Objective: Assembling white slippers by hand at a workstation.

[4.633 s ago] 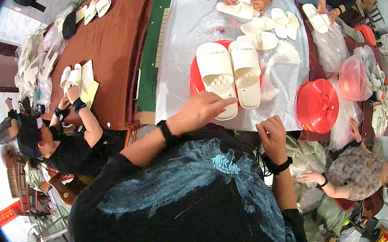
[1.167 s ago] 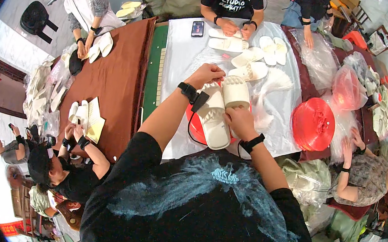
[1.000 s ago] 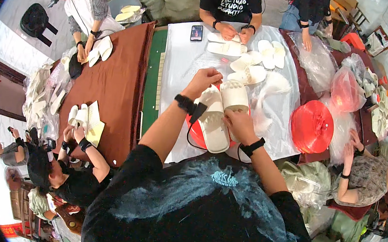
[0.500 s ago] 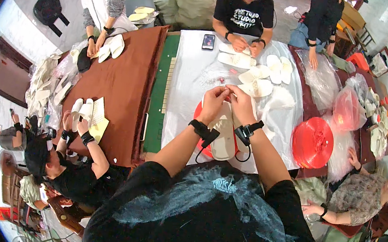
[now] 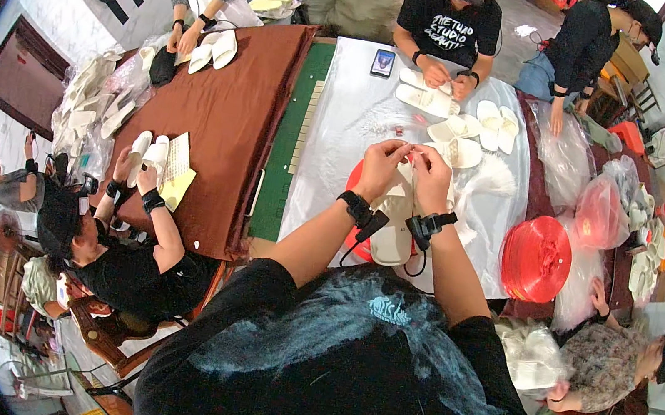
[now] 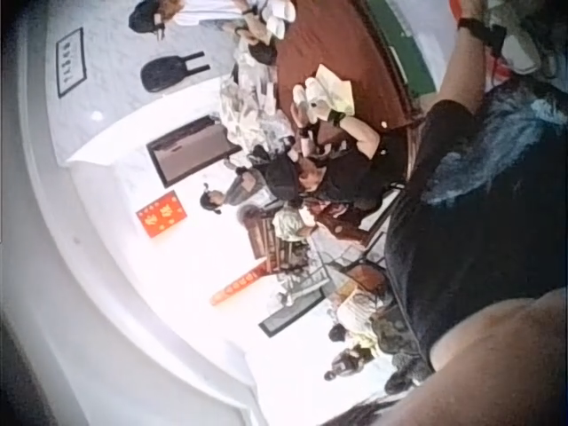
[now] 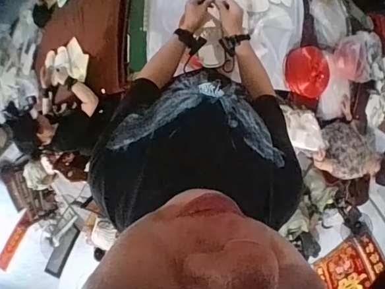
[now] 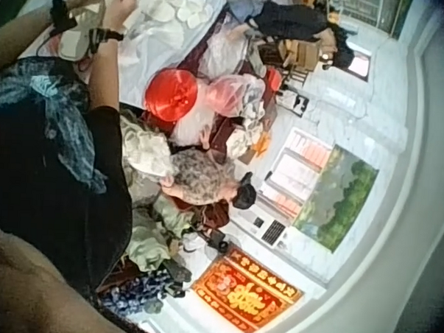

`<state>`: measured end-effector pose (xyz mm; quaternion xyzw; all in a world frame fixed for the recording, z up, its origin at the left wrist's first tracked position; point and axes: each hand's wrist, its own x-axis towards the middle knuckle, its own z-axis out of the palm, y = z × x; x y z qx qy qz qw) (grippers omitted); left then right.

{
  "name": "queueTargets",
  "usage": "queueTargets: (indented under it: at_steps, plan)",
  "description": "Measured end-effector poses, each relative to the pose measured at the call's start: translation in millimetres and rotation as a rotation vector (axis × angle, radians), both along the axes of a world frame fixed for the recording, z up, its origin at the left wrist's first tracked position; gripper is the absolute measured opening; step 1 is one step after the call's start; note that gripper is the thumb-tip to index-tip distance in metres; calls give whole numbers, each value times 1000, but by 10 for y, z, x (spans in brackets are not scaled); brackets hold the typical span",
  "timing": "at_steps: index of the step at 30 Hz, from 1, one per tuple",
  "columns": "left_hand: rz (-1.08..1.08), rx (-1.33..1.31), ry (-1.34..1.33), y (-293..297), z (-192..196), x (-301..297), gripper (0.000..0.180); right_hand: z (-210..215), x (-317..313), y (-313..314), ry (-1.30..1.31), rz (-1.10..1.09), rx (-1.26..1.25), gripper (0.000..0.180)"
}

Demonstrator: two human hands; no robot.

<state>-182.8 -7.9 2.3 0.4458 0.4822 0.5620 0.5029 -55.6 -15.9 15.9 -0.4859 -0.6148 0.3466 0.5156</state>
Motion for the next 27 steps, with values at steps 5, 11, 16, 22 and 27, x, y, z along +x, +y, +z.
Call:
queueTargets:
  at_steps: [5, 11, 16, 22, 27]
  plan:
    - [-28, -4, 11, 15, 1, 7, 22, -105, 207, 109, 281, -134, -29, 14]
    - [-86, -9, 70, -30, 68, 14, 21, -66, 225, 87, 501, -98, -188, 13]
    - [-147, -8, 98, -31, 33, -18, 23, -151, 222, 118, 488, -8, -98, 11]
    - [-134, 29, 132, -27, 16, -7, 21, -209, 240, 124, 475, 53, -143, 11]
    - [-118, 31, 121, -50, 68, -6, 20, -232, 209, 149, 431, 26, -103, 12]
